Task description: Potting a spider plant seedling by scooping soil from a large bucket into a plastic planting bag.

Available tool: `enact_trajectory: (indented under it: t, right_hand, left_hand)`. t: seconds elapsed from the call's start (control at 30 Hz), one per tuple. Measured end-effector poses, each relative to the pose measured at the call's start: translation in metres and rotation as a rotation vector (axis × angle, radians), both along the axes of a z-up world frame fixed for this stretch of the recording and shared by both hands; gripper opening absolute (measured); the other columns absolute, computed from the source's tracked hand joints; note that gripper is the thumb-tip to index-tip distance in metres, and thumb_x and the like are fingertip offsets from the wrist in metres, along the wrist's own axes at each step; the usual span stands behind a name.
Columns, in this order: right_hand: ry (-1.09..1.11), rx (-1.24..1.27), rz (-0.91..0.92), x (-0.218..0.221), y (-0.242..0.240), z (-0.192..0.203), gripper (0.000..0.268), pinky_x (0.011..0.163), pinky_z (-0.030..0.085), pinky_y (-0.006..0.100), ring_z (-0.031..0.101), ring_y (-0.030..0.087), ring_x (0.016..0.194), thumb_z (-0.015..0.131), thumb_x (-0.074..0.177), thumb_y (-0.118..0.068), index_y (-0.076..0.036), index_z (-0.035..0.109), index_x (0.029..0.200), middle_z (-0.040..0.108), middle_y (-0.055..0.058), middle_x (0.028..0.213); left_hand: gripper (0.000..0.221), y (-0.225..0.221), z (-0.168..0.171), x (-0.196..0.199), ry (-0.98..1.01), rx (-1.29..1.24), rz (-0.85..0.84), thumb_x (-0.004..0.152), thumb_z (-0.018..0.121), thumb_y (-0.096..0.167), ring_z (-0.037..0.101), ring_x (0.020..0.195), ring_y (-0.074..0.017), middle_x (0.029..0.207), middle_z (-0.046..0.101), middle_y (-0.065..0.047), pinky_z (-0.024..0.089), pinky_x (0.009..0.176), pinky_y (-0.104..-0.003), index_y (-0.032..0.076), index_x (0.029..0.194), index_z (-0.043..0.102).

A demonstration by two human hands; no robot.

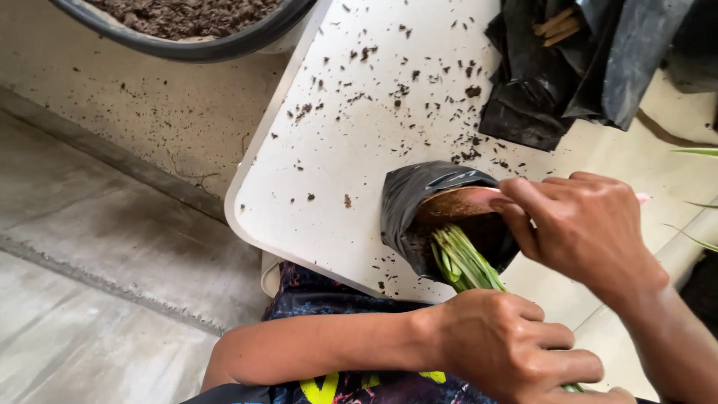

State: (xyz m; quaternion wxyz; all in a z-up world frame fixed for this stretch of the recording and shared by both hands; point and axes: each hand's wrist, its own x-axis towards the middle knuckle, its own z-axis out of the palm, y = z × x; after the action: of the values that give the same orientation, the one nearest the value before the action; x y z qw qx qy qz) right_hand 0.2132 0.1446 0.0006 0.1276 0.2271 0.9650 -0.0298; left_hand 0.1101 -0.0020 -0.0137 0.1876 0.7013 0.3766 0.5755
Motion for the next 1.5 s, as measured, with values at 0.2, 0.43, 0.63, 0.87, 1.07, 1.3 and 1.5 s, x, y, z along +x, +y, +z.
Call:
enact_trajectory:
  t: [0.2, 0.43, 0.63, 0.87, 1.07, 1.3, 1.5]
  right_hand:
    - [0.111, -0.030, -0.218, 0.034, -0.013, 0.032, 0.014, 0.054, 0.045, 0.038, 0.066, 0.024, 0.062, 0.061, 0.109, -0.027, -0.019, 0.071, 0.113, 0.069, -0.001, 0.071]
    - [-0.182, 0.006, -0.196, 0.049, -0.031, 0.053, 0.058, 0.040, 0.045, 0.035, 0.060, 0.018, 0.048, 0.057, 0.100, -0.043, -0.047, 0.046, 0.156, 0.060, -0.011, 0.089]
    - [-0.385, -0.307, -0.308, 0.043, -0.036, 0.025, 0.050, 0.053, 0.058, 0.049, 0.070, 0.034, 0.065, 0.055, 0.089, -0.054, -0.054, 0.054, 0.139, 0.061, -0.005, 0.088]
    - [-0.472, -0.330, -0.288, 0.030, -0.025, 0.032, 0.059, 0.057, 0.057, 0.051, 0.071, 0.035, 0.064, 0.052, 0.092, -0.049, -0.056, 0.038, 0.149, 0.058, -0.001, 0.085]
    - [-0.590, -0.275, -0.285, 0.006, -0.020, 0.044, 0.058, 0.057, 0.056, 0.050, 0.073, 0.034, 0.062, 0.050, 0.093, -0.050, -0.059, 0.035, 0.149, 0.059, -0.002, 0.085]
    - [-0.384, -0.403, -0.324, 0.043, 0.008, 0.051, 0.050, 0.063, 0.057, 0.042, 0.075, 0.023, 0.071, 0.050, 0.089, -0.055, -0.061, 0.052, 0.139, 0.073, -0.011, 0.083]
    - [0.182, -0.474, -0.308, 0.010, 0.035, 0.067, 0.050, 0.053, 0.046, 0.029, 0.056, 0.018, 0.050, 0.064, 0.086, -0.031, -0.026, 0.068, 0.136, 0.078, -0.006, 0.090]
  left_hand:
    - [0.029, -0.005, 0.002, -0.002, -0.052, -0.038, -0.016, 0.113, 0.051, 0.020, 0.051, 0.056, -0.0178, 0.068, 0.050, -0.002, 0.038, 0.057, -0.032, 0.012, 0.090, 0.066]
    - [0.034, -0.013, 0.001, -0.017, -0.061, -0.068, -0.138, 0.114, 0.042, 0.022, 0.048, 0.055, -0.0219, 0.071, 0.051, -0.006, 0.044, 0.060, -0.032, 0.009, 0.093, 0.065]
    - [0.036, -0.015, 0.002, -0.028, -0.137, -0.047, -0.149, 0.112, 0.043, 0.023, 0.046, 0.055, -0.0212, 0.070, 0.046, -0.005, 0.044, 0.062, -0.031, 0.007, 0.088, 0.065]
    - [0.034, -0.013, 0.009, -0.033, -0.155, -0.050, -0.136, 0.111, 0.051, 0.021, 0.045, 0.056, -0.0209, 0.067, 0.043, -0.006, 0.043, 0.062, -0.031, 0.007, 0.081, 0.061]
    - [0.038, -0.013, 0.010, -0.038, -0.132, -0.016, -0.155, 0.112, 0.046, 0.020, 0.041, 0.054, -0.0204, 0.066, 0.039, -0.006, 0.038, 0.057, -0.031, 0.006, 0.079, 0.059]
    - [0.039, -0.013, 0.022, -0.055, -0.139, -0.050, -0.189, 0.114, 0.042, 0.020, 0.050, 0.060, -0.0218, 0.072, 0.047, -0.008, 0.045, 0.064, -0.032, 0.003, 0.084, 0.059]
    - [0.040, -0.020, 0.048, -0.102, -0.284, -0.187, -0.288, 0.117, 0.032, 0.022, 0.069, 0.090, -0.0297, 0.100, 0.064, -0.015, 0.057, 0.085, -0.039, -0.001, 0.103, 0.062]
